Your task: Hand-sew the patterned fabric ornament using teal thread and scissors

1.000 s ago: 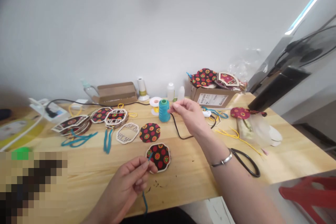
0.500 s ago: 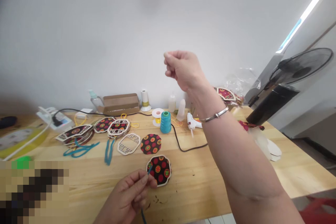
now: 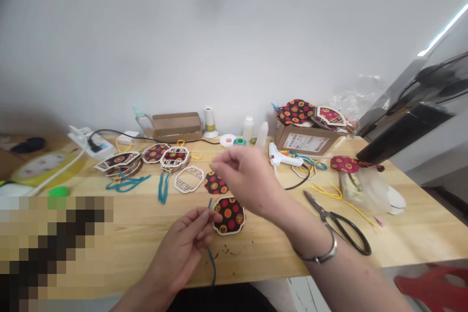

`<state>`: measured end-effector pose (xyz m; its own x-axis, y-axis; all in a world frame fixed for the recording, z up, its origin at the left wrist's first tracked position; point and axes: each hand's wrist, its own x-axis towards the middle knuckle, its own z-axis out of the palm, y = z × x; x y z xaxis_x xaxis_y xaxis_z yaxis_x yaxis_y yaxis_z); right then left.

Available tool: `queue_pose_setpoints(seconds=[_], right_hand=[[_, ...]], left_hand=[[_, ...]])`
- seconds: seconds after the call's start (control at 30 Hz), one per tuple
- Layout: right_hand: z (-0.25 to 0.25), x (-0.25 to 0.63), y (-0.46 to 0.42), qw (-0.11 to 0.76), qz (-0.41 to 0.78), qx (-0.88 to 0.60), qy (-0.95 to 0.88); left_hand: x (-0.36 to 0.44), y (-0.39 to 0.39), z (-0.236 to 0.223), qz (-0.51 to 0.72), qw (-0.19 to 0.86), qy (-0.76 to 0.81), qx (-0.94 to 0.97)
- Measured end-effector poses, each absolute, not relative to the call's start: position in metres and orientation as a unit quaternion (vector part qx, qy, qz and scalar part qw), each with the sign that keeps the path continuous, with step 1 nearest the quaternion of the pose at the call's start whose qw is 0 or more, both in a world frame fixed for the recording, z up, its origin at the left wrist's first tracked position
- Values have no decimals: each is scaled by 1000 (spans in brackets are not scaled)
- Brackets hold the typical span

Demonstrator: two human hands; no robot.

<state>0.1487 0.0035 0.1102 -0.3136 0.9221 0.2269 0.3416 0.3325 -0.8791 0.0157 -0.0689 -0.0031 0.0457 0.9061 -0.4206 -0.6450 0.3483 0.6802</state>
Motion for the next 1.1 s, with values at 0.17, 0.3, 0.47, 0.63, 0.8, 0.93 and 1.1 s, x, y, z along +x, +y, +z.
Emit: queue_pose_setpoints(seconds=[0.17, 0.3, 0.47, 0.63, 0.8, 0.93, 1.1], right_hand=[[29, 147, -22, 354, 511, -521, -584], [6, 147, -43, 396, 457, -537, -589], [-8, 146, -60, 386, 282, -540, -693], [-12, 144, -69, 385, 255, -506, -728], [-14, 147, -71, 376, 297, -515, -711], [-15, 149, -69, 378, 372, -529, -662], [-9, 152, -63, 406, 512, -513, -556]], left_hand=[[18, -68, -4, 544, 712, 419, 152], [20, -66, -5, 534, 716, 422, 156], [22, -64, -6, 531, 719, 419, 159], [23, -64, -6, 521, 731, 407, 169], [22, -62, -5, 536, 717, 418, 156], [20, -62, -2, 560, 703, 409, 157], [18, -61, -2, 570, 699, 401, 158]])
